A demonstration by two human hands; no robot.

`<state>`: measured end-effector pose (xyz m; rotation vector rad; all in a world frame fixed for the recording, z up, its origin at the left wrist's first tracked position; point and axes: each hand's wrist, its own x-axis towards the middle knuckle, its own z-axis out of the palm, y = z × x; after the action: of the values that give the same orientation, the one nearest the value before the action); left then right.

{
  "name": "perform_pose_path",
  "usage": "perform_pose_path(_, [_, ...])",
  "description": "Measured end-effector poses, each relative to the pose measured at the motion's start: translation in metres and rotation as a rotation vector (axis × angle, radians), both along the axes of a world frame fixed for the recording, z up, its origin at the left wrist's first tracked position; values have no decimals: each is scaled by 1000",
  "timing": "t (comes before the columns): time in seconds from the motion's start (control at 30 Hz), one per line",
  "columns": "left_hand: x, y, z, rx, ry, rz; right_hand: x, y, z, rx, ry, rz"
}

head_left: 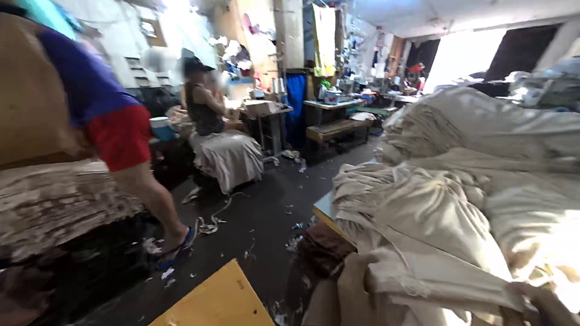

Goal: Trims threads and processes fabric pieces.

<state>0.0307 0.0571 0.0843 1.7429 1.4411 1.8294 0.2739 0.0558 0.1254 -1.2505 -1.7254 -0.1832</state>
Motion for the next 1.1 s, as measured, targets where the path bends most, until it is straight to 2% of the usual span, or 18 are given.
perform_pose_path(0.07, [2,4,-19,-92,127,11,-3,-15,-1,-37,-121,-18])
perform_pose_path(0.1, [1,4,-30,-209,203,-5,-6,-22,-4,-132,-182,-29])
perform_pose_path(0.17, [-1,2,-43,-429,344,-53,-15,-31,5,-502,-237,-22])
perform_pose_path(0.2, [-4,1,-50,-434,377,-79,-12,-29,7,-630,-244,5])
perform_pose_path(0.27, [-13,0,-64,-339,382,-123,13,-20,-9,-656,-246,119])
perform_pose_path(0.37, [-21,-10,-50,-244,300,-206,23,-22,19,-698,-223,295])
perform_pose_path(0.47, [-12,-14,-22,-281,151,-311,-13,-14,42,-552,31,578])
perform_pose_path(0.53, [-2,-11,-19,-349,19,-387,-47,6,26,-578,294,798])
perform_pose_path(0.57, [1,-10,-21,-365,-35,-398,-60,18,15,-650,389,842])
perform_pose_path(0.67, [5,-9,-27,-383,-132,-380,-63,50,-10,-921,637,665])
perform_pose_path(0.73, [11,-7,-25,-392,-102,-328,-54,57,-17,-932,741,643])
perform_pose_path(0.93, [24,5,-48,-258,77,-238,-41,54,-23,-900,608,711])
perform_pose_path(1.0, [11,5,-43,-293,47,-326,-37,53,-25,-852,498,742])
perform_pose_path(1.1, [-16,10,-45,-419,-138,-553,-30,46,-29,-724,219,690])
